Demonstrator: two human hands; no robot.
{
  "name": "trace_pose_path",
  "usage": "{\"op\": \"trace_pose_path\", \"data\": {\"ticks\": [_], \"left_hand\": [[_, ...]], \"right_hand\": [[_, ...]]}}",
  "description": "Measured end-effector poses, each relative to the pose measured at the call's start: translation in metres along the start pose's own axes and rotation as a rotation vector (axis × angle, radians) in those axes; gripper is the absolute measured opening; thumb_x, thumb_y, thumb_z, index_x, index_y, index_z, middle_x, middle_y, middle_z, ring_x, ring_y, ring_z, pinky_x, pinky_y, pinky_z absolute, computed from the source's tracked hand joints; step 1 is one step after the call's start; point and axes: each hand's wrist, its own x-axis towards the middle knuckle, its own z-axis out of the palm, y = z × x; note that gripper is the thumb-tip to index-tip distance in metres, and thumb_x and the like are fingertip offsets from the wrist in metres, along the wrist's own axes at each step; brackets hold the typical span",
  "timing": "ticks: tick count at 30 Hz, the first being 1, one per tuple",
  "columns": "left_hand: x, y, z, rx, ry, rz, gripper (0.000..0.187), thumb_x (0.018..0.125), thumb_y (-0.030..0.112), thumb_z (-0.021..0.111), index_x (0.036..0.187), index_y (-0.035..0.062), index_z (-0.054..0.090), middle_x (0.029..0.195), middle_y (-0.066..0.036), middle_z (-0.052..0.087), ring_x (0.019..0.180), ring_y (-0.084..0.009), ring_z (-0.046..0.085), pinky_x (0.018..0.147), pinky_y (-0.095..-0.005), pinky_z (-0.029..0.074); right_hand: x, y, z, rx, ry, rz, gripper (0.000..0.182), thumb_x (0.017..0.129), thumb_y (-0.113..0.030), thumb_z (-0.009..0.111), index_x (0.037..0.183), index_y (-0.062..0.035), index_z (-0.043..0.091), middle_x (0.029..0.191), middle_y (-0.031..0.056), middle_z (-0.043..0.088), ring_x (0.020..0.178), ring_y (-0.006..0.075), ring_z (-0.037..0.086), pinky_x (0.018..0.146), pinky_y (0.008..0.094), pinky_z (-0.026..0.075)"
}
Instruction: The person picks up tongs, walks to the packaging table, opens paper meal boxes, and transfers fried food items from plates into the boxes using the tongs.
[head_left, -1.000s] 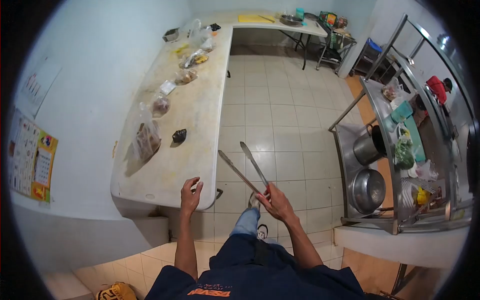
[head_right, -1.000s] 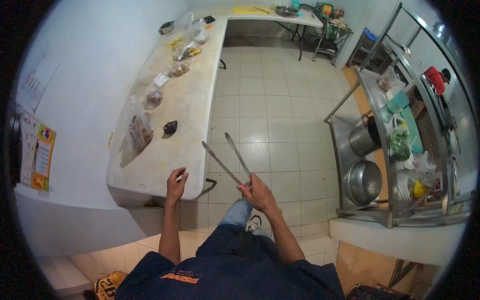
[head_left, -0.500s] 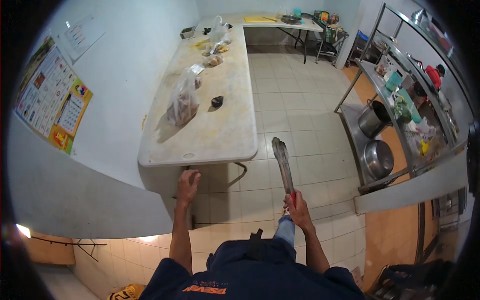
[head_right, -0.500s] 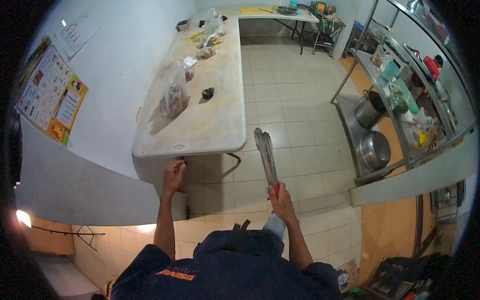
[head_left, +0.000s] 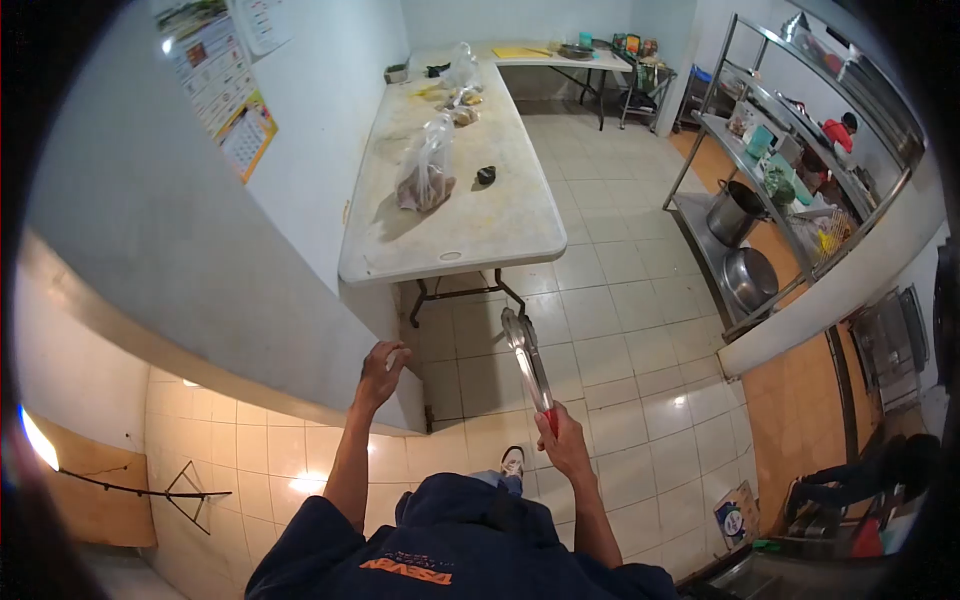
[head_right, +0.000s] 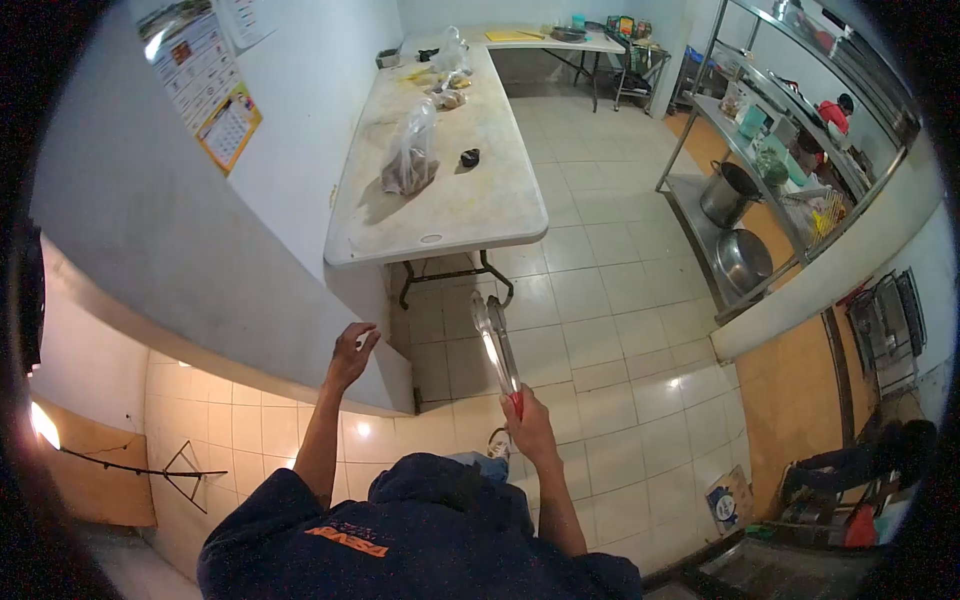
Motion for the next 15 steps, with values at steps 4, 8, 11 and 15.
{"op": "trace_pose_path", "data": {"ticks": [4, 8, 11, 15], "left_hand": [[-0.039, 0.018, -0.03, -0.136, -0.049, 0.064, 0.032, 0.098, 0.028, 0.067, 0.111, -0.0012, 0.066, 0.112, -0.017, 0.067, 0.105, -0.0329, 0.066, 0.081, -0.0465, 0.056], [-0.087, -0.015, -0.053, -0.257, -0.224, 0.044, 0.037, 0.1, 0.031, 0.064, 0.122, 0.0006, 0.064, 0.121, -0.016, 0.066, 0.113, -0.0329, 0.065, 0.091, -0.0453, 0.057], [-0.118, -0.021, -0.095, -0.233, -0.375, 0.028, 0.044, 0.1, 0.035, 0.064, 0.127, 0.0007, 0.063, 0.127, -0.017, 0.064, 0.119, -0.0324, 0.062, 0.094, -0.0441, 0.057], [-0.13, -0.031, -0.142, -0.254, -0.517, 0.046, 0.05, 0.1, 0.04, 0.063, 0.131, 0.0018, 0.061, 0.134, -0.019, 0.06, 0.122, -0.0342, 0.059, 0.097, -0.044, 0.055]], "right_hand": [[-0.061, 0.006, 0.054, -0.016, 0.08, -0.016, 0.039, 0.101, -0.034, 0.06, 0.116, 0.0017, 0.056, 0.078, 0.0159, 0.063, 0.062, 0.0242, 0.066, 0.06, 0.0393, 0.052], [-0.124, 0.014, 0.109, -0.032, 0.184, -0.04, 0.037, 0.099, -0.031, 0.063, 0.114, 0.0022, 0.057, 0.077, 0.0173, 0.064, 0.062, 0.027, 0.067, 0.059, 0.0395, 0.052], [-0.186, -0.002, 0.147, -0.017, 0.188, 0.014, 0.036, 0.099, -0.028, 0.064, 0.118, 0.0019, 0.058, 0.073, 0.0123, 0.062, 0.06, 0.0211, 0.065, 0.059, 0.0361, 0.052], [-0.248, -0.029, 0.187, 0.12, 0.157, 0.0, 0.041, 0.099, -0.027, 0.065, 0.129, 0.001, 0.058, 0.071, 0.0052, 0.061, 0.06, 0.0116, 0.06, 0.058, 0.0286, 0.052]]}}
